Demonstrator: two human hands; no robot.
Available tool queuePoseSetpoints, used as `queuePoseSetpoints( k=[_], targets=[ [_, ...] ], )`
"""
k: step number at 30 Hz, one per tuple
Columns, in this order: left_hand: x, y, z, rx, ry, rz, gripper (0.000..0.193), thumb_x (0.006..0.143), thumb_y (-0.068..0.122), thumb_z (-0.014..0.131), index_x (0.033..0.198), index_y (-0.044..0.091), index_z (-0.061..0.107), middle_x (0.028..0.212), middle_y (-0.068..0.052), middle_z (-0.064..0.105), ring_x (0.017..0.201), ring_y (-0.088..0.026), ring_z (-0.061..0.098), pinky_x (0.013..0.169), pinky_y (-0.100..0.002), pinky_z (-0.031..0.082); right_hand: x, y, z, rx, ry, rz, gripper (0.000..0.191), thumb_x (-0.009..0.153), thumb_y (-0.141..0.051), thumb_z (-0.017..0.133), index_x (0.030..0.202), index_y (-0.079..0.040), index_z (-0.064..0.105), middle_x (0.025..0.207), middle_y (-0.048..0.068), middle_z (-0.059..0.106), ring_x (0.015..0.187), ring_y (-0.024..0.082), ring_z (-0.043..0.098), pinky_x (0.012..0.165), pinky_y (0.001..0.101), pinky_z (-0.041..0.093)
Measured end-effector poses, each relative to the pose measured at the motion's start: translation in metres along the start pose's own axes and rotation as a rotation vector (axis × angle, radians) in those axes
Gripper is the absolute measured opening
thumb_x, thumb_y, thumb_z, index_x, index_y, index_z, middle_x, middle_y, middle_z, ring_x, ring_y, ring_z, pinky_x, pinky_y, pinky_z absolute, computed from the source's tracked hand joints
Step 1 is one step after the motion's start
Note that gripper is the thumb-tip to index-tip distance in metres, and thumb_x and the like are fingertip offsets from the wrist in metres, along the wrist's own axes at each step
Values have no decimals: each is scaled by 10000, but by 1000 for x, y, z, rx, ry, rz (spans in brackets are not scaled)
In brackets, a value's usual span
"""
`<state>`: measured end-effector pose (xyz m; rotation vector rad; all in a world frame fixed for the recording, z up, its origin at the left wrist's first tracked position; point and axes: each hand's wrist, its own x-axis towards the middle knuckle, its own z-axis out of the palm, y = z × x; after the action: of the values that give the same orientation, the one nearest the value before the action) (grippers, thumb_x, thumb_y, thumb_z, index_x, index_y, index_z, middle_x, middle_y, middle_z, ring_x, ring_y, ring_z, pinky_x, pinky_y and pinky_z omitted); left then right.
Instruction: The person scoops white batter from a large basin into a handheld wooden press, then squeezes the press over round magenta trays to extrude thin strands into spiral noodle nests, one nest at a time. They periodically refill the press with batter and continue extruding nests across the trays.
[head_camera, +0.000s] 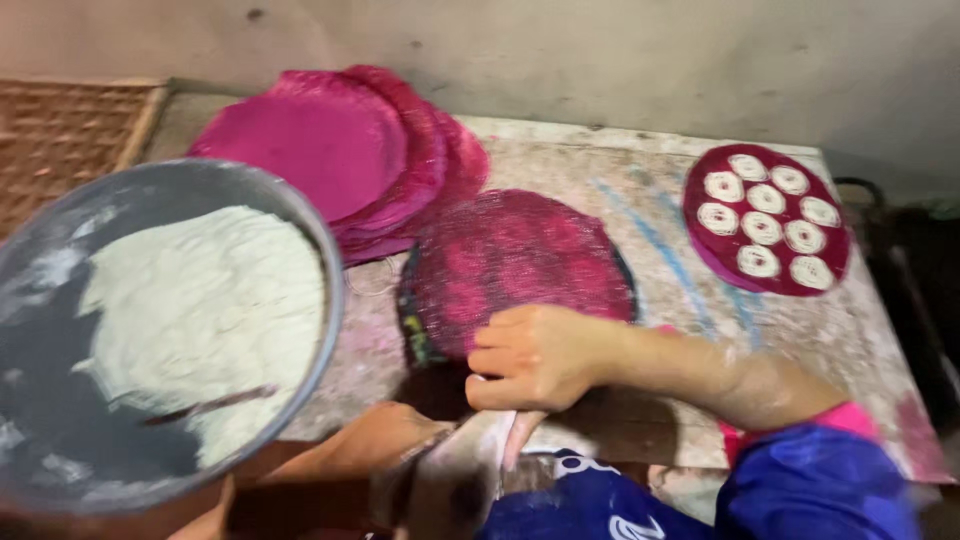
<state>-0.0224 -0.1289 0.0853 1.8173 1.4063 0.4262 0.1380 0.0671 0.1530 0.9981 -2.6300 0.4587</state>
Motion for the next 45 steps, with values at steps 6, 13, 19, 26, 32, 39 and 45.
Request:
queuePoseSetpoints(
  k=[6, 13, 19, 26, 32, 39, 45],
  targets=[
    [-92, -35, -4, 56, 207, -112, 135, 880, 260, 630, 908, 151, 706, 754, -150, 707, 696, -337, 705, 617, -486, 508, 57, 9, 39, 637, -326, 143, 472, 1083, -480, 581, 960, -26, 548, 830, 143, 578, 847, 399, 616, 692, 479, 449],
    [-207, -169, -24, -188, 791, 11, 143, 878, 145, 740, 1006, 79, 742, 953, -97, 750, 867, -188, 676, 765, -348, 574, 98, 65, 49, 429, -123, -5, 310, 954, -394, 665, 976, -85, 682, 803, 69, 640, 729, 297, 657, 627, 419, 495],
    [-224, -202, -2, -1241, 598, -42, 273, 869, 181, 685, 1072, 0, 708, 995, -115, 764, 850, -206, 746, 756, -338, 586, 173, 136, 50, -569, 55, -359, 347, 777, -118, 765, 1124, -109, 749, 877, 22, 639, 796, 191, 646, 694, 348, 521],
    [-195, -236, 33, -1105, 1284, -201, 194, 963, 134, 709, 1080, -18, 741, 892, -82, 668, 780, -151, 628, 684, -315, 511, 228, 153, 130, -237, 301, 157, 357, 858, -150, 730, 1193, -40, 668, 1158, 136, 639, 1038, 346, 650, 851, 439, 541],
    [-204, -251, 17, -255, 1822, -139, 215, 938, 27, 716, 1144, 17, 654, 1054, -32, 686, 973, -119, 637, 866, -283, 530, 251, 140, 286, -111, -566, 280, 266, 861, -318, 725, 936, -63, 714, 1084, 139, 693, 840, 320, 716, 674, 460, 576],
    [-198, -245, 14, -146, 1852, -216, 323, 937, 1, 721, 1248, -2, 632, 1102, -68, 708, 1017, -156, 666, 948, -317, 536, 266, 155, 279, -381, -688, 143, 173, 887, -123, 628, 992, -9, 705, 909, 161, 689, 727, 289, 717, 595, 407, 584],
    [-195, -246, 15, -250, 1922, -158, 518, 903, 30, 723, 1376, -13, 515, 1203, -53, 665, 1106, -133, 622, 988, -305, 503, 262, 165, 238, -360, -722, 117, 367, 972, -92, 472, 1312, 24, 549, 799, 163, 684, 615, 332, 719, 486, 456, 574]
  ],
)
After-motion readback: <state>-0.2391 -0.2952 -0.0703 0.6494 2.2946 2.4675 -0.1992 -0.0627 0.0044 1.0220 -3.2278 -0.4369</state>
